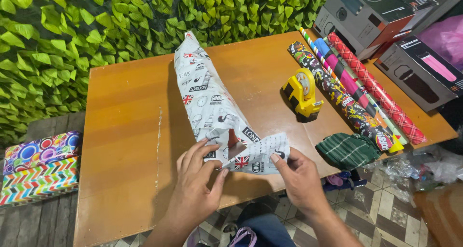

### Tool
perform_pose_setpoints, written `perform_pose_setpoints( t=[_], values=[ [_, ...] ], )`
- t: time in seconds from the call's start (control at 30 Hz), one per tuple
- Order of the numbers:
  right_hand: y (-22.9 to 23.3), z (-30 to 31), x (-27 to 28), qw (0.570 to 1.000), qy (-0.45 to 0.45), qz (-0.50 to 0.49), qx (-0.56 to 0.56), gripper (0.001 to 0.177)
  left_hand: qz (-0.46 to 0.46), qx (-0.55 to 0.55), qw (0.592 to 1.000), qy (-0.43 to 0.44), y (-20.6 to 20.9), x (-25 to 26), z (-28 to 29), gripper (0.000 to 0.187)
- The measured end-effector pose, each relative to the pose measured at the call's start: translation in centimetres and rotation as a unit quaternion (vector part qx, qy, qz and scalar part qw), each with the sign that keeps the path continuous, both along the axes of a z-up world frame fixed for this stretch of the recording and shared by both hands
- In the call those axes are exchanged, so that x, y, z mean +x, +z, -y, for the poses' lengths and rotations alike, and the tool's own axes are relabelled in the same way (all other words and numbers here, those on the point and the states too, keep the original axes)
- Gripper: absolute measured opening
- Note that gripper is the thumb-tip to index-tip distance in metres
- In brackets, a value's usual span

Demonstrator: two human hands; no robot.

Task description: The person wraps a long cylindrical object with patterned wrapping paper on a wooden table. They fold the paper around the object, crease the edges, and secure the seam with clear tape from a yellow dispenser. The person then folds and tapes the ends to close the package.

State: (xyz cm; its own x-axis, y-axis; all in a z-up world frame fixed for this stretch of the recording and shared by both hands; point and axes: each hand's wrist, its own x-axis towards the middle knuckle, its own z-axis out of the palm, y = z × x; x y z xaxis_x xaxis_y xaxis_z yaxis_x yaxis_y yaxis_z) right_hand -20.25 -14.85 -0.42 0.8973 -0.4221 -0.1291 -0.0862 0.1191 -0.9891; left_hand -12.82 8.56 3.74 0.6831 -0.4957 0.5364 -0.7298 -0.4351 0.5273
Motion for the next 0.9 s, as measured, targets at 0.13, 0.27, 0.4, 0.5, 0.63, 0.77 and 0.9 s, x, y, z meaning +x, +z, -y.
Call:
perform_pose_setpoints(
  t=[0.13,0.27,0.4,0.5,0.63,0.77,0.9],
  values=[
    [6.8,2.7,1.6,0.993,0.062,-0.036,-0.091,0.024,-0.003,-0.019,1.0,-0.009,2.6,-0.5,-0.8,0.041],
    [12.9,5.1,3.6,0.954,0.126,-0.103,-0.25,0.022,-0.058,-0.021,0.997,-0.039,4.5,1.6,-2.7,0.099],
    [16.5,6.8,5.6,0.968,0.168,-0.039,-0.182,0.025,-0.108,0.125,0.985,-0.053,4.5,6.3,-2.6,0.127],
    [17.6,7.8,6.4,0.96,0.169,-0.054,-0.218,0.026,-0.025,0.148,0.987,-0.053,3.8,8.9,-0.9,0.126],
    [18.3,8.9,7.0,0.956,0.159,-0.025,-0.246,0.027,0.05,0.11,0.989,-0.083,3.5,10.6,1.7,0.119],
    [18.7,10.2,8.6,0.971,0.108,0.155,-0.147,0.041,0.105,0.115,0.987,-0.032,4.9,10.2,3.0,0.118],
    [17.7,9.9,9.6,0.949,0.006,0.292,-0.115,0.059,0.096,0.023,0.991,0.089,7.6,8.7,3.6,0.117]
  ],
)
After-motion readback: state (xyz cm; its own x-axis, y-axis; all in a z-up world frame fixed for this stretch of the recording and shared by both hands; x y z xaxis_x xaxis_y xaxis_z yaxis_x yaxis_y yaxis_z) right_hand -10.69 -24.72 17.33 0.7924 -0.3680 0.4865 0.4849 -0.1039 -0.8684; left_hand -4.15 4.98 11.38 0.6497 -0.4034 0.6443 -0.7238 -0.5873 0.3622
